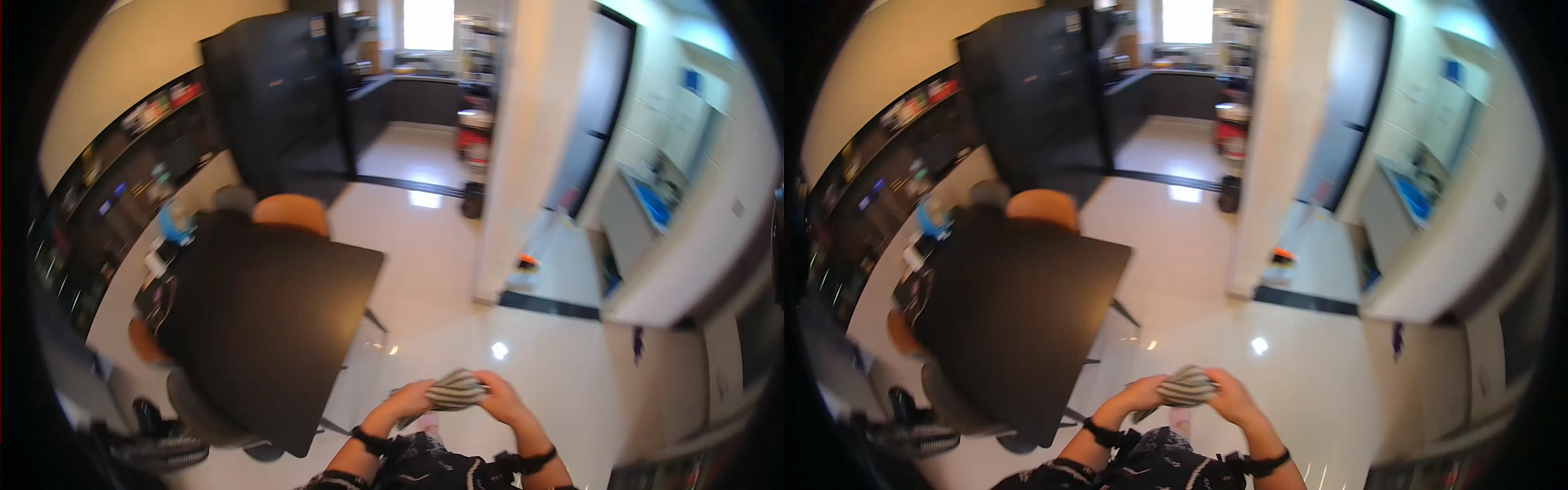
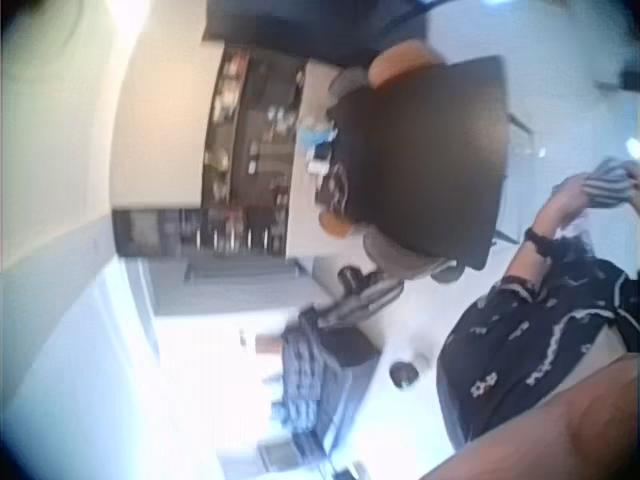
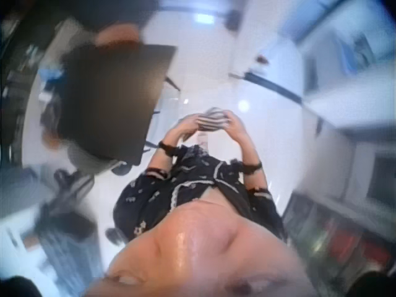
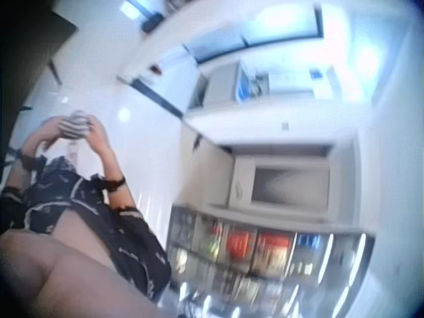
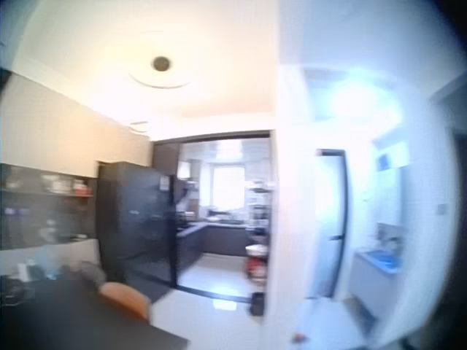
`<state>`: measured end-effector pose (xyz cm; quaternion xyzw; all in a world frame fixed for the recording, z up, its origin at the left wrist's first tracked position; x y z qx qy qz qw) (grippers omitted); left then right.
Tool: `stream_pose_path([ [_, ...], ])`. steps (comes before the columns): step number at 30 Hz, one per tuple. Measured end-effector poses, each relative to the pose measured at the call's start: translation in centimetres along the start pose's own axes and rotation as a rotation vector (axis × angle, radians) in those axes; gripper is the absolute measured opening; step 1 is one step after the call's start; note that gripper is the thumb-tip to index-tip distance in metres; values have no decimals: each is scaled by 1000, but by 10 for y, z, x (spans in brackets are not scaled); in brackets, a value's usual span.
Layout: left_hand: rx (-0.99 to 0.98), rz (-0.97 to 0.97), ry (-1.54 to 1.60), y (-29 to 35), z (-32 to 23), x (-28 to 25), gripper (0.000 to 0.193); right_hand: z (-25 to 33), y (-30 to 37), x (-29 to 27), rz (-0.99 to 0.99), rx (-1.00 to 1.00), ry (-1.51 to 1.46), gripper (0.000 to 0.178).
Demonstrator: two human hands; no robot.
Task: The person washes a cloth in a bowl of soapy water at a sink, wrings it out, and then uses it to wipe down the exterior doors of a refrigerator.
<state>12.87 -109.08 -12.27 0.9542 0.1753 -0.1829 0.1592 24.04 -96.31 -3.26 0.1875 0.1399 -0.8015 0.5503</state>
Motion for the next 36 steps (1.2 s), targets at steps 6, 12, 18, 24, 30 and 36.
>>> stream_pose_path([
  [6, -49, 94, -43, -110, -53, -69, 41, -73, -77, -86, 94, 224, -135, 28],
  [12, -168, -37, 200, -208, -28, -144, 36, -194, -173, -173, -110, 567, -203, 17],
  [18, -234, -334, 164, -300, 30, -213, 36, -233, -370, -201, 159, 475, 33, 16],
  [24, -82, -357, 643, -382, 3, -288, 46, -71, -622, -111, 430, -100, -224, 21],
  [30, -2, -482, 652, -451, 0, -392, 44, 51, -715, 15, 1122, 43, -1237, 30],
  [36, -235, -598, 527, -464, 51, -516, 40, 42, -819, 17, 1165, 53, -1008, 31],
])
Point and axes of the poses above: each hand's wrist, its own y-axis away from the middle knuckle, its own x-axis out of the palm, z = x × y, the point moved 7 cm from there along -y, towards the middle knuckle, and after that the axes turned 4 degrees about y, right-handed, at the moved point
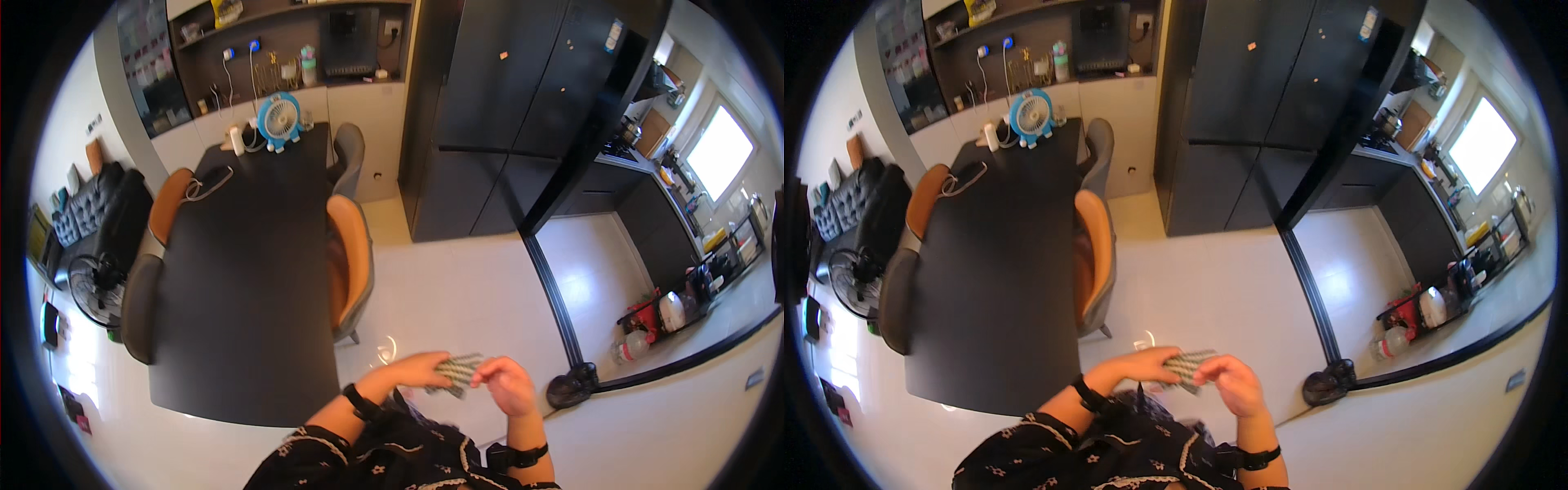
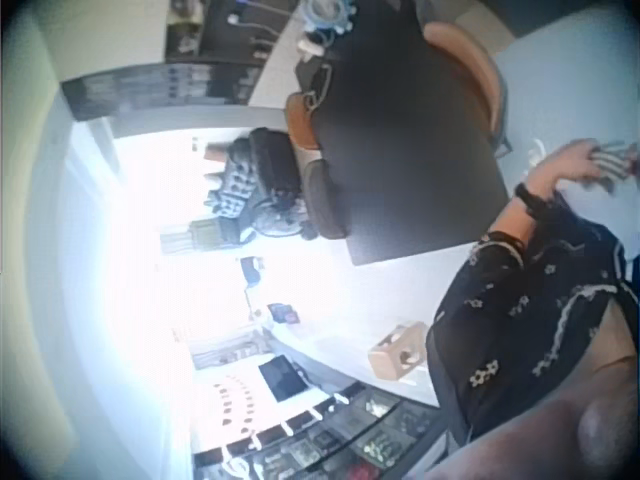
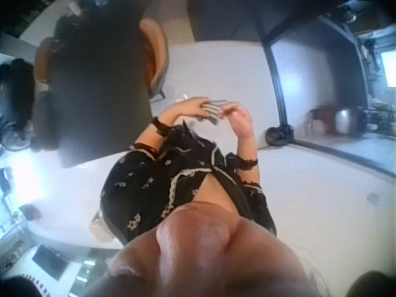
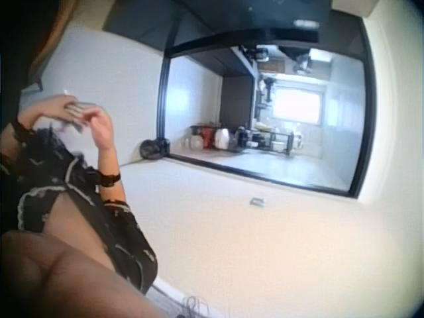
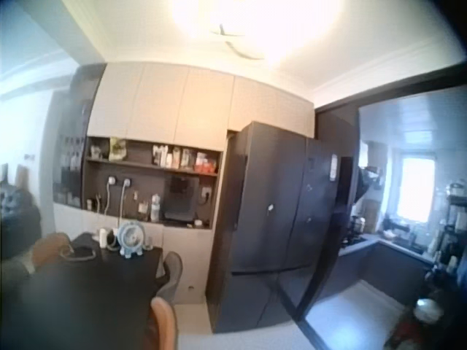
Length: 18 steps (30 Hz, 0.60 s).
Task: The person washes a cloth in a bowl of soapy water at a sink, wrings it out, and then uses it to wipe down the exterior doors of a refrigerator.
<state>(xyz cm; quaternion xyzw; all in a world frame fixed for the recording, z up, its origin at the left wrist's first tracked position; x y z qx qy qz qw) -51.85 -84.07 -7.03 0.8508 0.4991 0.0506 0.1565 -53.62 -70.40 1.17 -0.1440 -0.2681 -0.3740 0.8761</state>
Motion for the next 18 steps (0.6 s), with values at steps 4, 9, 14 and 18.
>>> stream_pose_path([
  [4, 50, -266, -336, -37, -2, -66, 35, 49, 2, -110, -216, 227, 576, 29],
  [9, -130, -408, 201, -47, -10, -151, 39, 93, -5, -295, -377, 702, 2069, 29],
  [14, -6, -823, 527, -36, -1, -233, 45, 150, -166, -359, -375, 402, 1993, 27],
  [18, 219, -1094, 639, -21, -40, -272, 52, 137, -358, -323, 5, 88, 2001, 24],
])
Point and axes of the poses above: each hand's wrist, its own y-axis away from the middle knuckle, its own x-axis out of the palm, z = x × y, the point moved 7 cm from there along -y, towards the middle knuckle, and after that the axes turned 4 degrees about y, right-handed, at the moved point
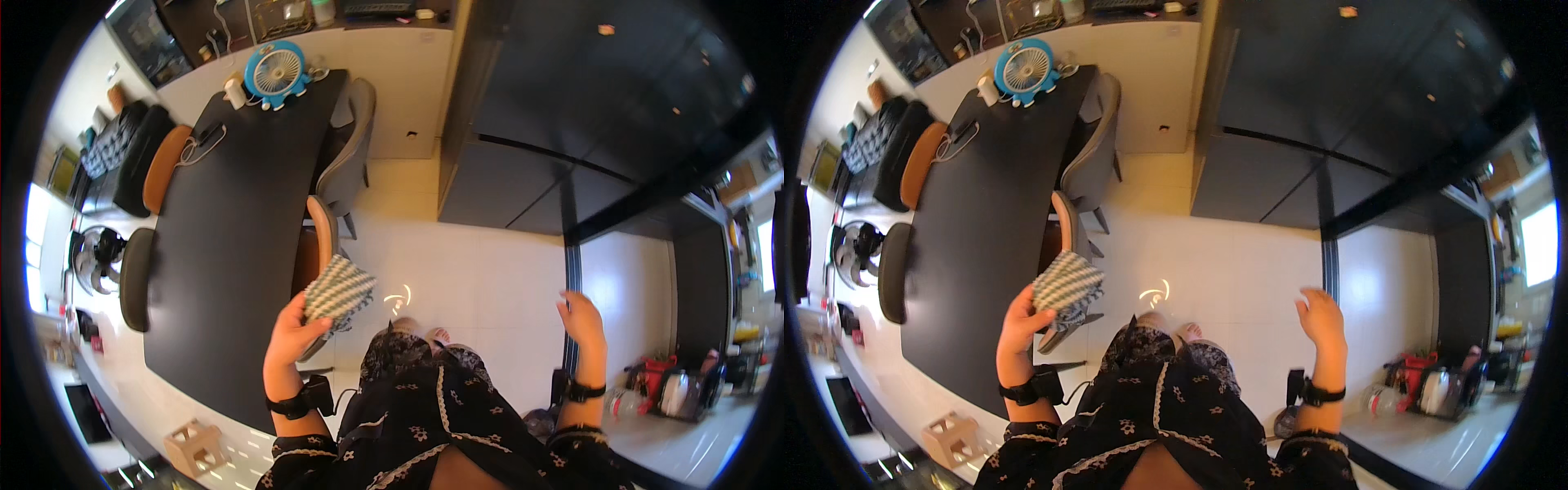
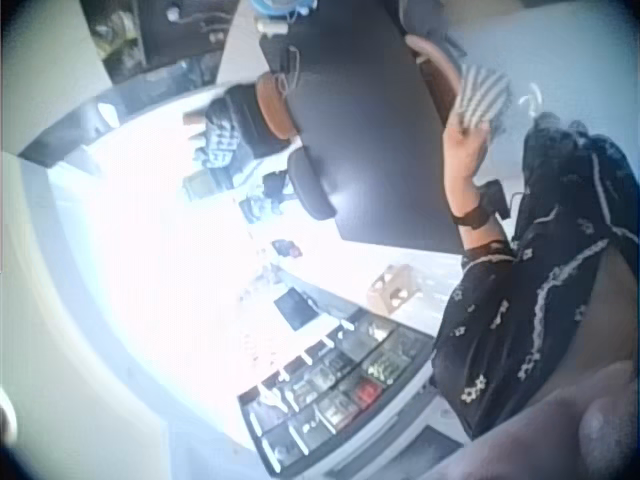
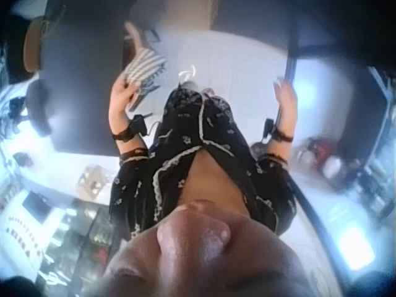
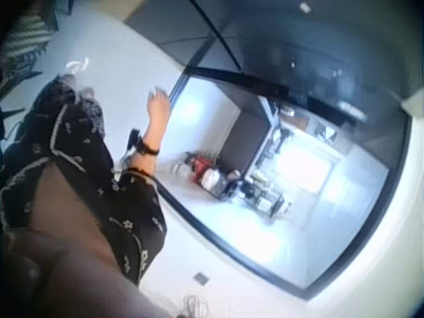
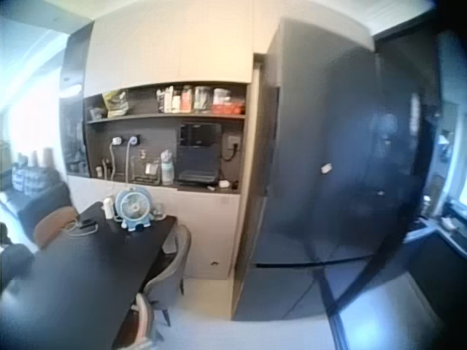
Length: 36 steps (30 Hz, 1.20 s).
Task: The person washes a cloth in a bowl of soapy water at a sink, wrings it out, and then uses it to wipe down the exterior doors of a refrigerator.
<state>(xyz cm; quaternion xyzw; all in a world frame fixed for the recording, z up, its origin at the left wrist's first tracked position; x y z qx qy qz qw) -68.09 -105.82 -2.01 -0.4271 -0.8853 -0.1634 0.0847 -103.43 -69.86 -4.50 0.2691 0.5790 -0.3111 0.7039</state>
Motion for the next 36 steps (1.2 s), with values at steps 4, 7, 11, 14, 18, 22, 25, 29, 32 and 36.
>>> stream_pose_path([
  [4, 186, -285, 98, 9, -42, -27, 56, 134, -150, -33, 78, -382, -201, 24],
  [7, 315, -449, 225, -3, -68, -38, 60, 195, -230, -36, 107, -475, -407, 26],
  [11, 387, -648, 157, -18, -82, -82, 57, 283, -314, -25, 159, -676, -558, 31],
  [14, 380, -704, 15, -46, -95, -110, 56, 325, -383, 2, 371, -654, -822, 34],
  [18, 424, -821, 32, -82, -108, -125, 51, 390, -476, 29, 643, -503, -948, 41],
  [22, 332, -1008, -15, -90, -101, -134, 45, 470, -561, 89, 938, -312, -1107, 44],
  [25, 311, -1209, -45, -91, -94, -126, 45, 530, -631, 147, 984, -197, -1115, 49],
  [29, 302, -1515, 79, -82, -60, -107, 43, 583, -719, 228, 1017, 21, -1158, 56],
  [32, 83, -1737, 63, -114, -91, -68, 54, 613, -748, 275, 1040, 201, -1173, 56],
  [36, 57, -1794, 145, -132, -89, -47, 51, 640, -765, 321, 1176, 347, -1405, 47],
])
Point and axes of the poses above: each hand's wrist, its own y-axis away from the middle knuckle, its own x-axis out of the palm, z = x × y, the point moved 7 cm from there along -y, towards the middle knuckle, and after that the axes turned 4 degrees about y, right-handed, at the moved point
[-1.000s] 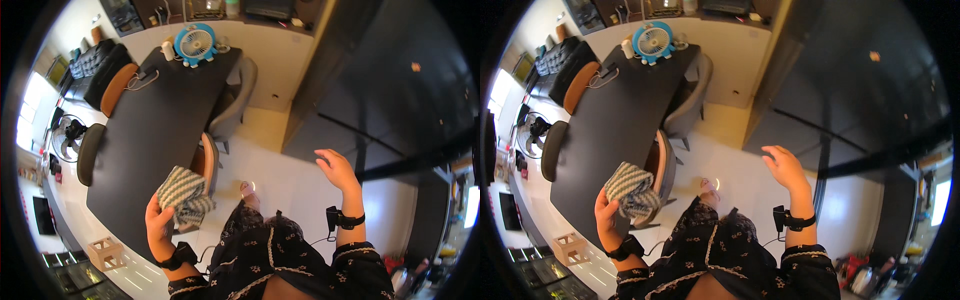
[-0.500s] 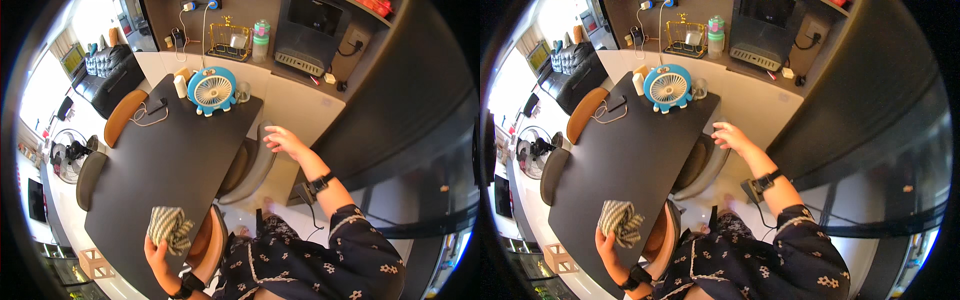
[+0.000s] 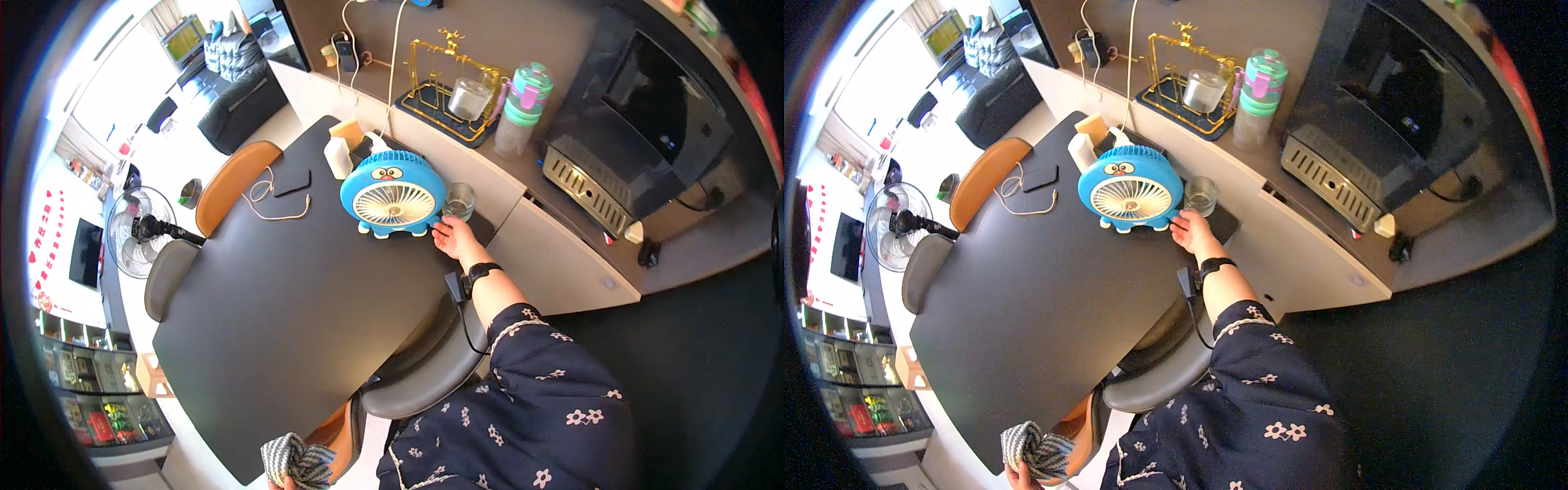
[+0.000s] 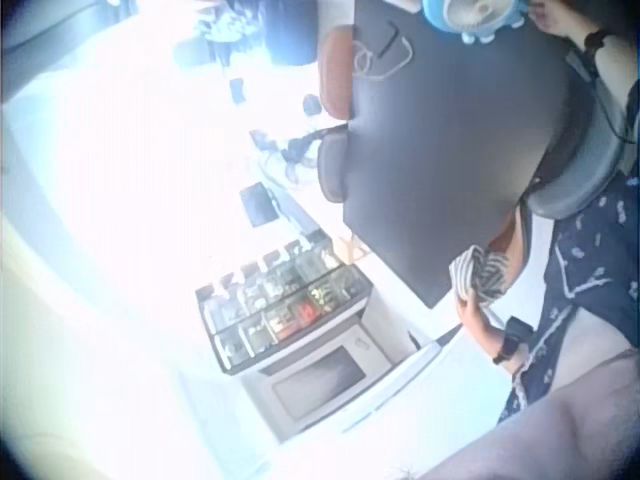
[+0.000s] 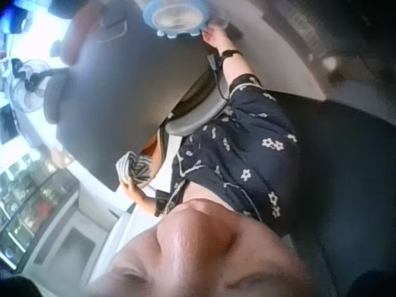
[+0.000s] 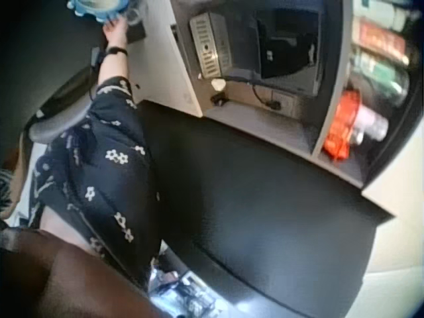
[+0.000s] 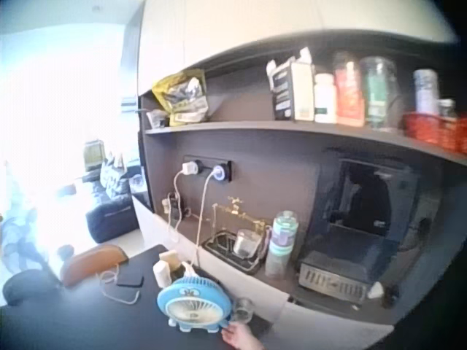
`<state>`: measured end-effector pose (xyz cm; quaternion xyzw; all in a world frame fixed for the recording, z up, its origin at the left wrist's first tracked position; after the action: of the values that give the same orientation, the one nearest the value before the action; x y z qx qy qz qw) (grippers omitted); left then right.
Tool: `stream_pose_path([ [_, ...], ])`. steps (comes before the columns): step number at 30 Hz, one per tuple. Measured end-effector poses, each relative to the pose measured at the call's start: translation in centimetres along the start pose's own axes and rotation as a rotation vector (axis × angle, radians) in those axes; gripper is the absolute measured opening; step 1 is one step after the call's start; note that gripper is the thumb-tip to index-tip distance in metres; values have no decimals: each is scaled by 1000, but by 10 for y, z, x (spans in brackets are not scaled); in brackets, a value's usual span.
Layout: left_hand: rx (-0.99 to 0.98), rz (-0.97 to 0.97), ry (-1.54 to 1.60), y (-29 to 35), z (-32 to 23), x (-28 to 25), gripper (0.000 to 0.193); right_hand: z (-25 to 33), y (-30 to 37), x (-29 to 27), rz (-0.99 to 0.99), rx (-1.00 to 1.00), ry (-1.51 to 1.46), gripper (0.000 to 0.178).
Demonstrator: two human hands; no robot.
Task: The person washes a cloth in a bowl of soapy water at a sink, wrings it out, and then uses it to wipe down the exterior doors of a refrigerator.
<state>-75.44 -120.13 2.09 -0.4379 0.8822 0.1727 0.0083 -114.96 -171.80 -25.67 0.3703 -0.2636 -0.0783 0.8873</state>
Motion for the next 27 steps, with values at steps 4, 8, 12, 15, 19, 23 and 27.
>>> stream_pose_path([
  [4, 15, 21, 28, 9, -4, 20, 49, -7, -21, 9, 280, 210, -482, 27],
  [8, -39, -13, 10, 4, 5, 24, 48, -15, 5, -26, 27, 162, -245, 30],
  [12, -1, -41, -179, -1, -23, 62, 51, -12, 45, -63, 7, -6, 201, 31],
  [15, 100, 67, -86, -32, -2, 52, 46, 14, 98, -68, 62, -266, 536, 28],
  [19, 101, 241, 127, -71, 29, 46, 41, 64, 178, -58, 118, -482, 591, 25],
  [23, 83, 370, 144, -83, 29, 68, 39, 122, 241, -59, 108, -630, 485, 22],
  [27, 152, 437, 84, -91, 31, 70, 39, 175, 280, -77, -116, -517, 323, 29],
])
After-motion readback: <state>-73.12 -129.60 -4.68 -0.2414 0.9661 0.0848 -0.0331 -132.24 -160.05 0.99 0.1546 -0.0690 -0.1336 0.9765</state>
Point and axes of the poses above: each hand's wrist, its own y-axis away from the middle knuckle, its own x-axis out of the palm, z = x × y, the point moved 7 cm from there along -y, towards the middle knuckle, and after that the axes turned 4 degrees about y, right-handed, at the moved point
